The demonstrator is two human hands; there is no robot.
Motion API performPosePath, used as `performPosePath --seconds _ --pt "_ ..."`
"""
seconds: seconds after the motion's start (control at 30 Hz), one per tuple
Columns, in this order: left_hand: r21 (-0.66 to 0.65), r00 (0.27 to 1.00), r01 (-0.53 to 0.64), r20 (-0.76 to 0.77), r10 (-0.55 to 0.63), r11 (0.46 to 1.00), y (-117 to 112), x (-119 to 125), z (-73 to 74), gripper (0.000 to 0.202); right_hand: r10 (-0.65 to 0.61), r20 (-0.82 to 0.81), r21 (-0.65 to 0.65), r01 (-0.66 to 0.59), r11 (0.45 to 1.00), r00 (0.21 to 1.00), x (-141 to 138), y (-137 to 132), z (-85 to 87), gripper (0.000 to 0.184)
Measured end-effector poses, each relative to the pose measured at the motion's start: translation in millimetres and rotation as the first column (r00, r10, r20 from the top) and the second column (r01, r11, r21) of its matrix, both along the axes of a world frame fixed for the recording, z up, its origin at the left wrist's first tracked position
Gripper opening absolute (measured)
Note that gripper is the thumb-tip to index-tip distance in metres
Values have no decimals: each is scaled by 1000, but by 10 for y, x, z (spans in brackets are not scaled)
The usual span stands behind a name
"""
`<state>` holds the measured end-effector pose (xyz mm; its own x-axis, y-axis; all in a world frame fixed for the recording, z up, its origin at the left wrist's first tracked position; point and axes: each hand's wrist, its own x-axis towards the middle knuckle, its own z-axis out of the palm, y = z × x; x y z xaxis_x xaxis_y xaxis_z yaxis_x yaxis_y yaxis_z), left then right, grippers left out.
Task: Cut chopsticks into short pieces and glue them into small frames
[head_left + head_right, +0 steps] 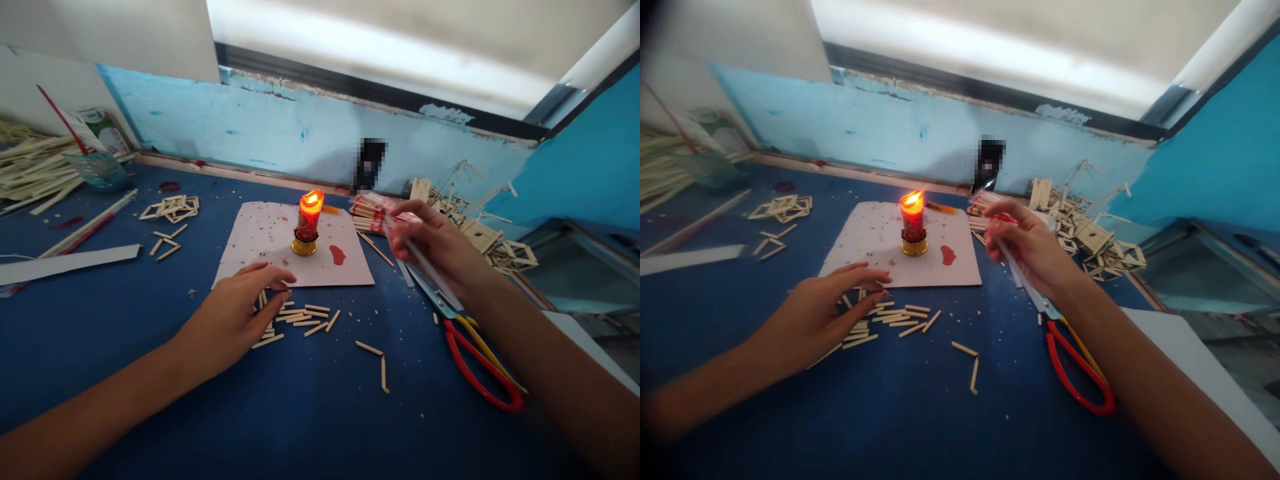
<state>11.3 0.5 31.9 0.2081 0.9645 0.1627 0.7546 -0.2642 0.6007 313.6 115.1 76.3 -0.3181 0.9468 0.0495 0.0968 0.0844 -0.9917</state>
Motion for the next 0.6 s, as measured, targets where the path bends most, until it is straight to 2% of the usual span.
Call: performPosePath --seconds 0.07,0.13,0.23,0.33,0.37,0.43,0.5,0.6 --pt "25 1000 -19 10 19 1000 -26 8 22 25 -53 -165 11 56 998 985 -120 73 193 19" --pt "47 1000 -14 17 13 999 -57 17 30 23 -59 -295 27 70 997 954 -288 150 366 27" --pt "108 998 64 -3 -64 992 -91 15 3 20 17 -298 91 11 996 954 -573 250 503 17" --pt "159 986 164 -54 -157 974 -111 -1 -37 19 145 -124 208 -117 971 982 -798 324 464 38" --pt "178 982 186 -61 -178 966 -115 -6 -45 19 156 -53 249 -139 959 986 -845 342 427 39" --pt "212 979 204 -61 -195 956 -124 -9 -50 17 104 57 331 -117 936 993 -893 371 346 31" --pt "242 977 214 -60 -205 946 -130 -4 -50 17 21 98 413 -59 909 995 -891 392 278 18" --pt "272 971 237 -66 -228 933 -134 11 -58 19 -18 132 457 -45 888 991 -849 409 214 18"
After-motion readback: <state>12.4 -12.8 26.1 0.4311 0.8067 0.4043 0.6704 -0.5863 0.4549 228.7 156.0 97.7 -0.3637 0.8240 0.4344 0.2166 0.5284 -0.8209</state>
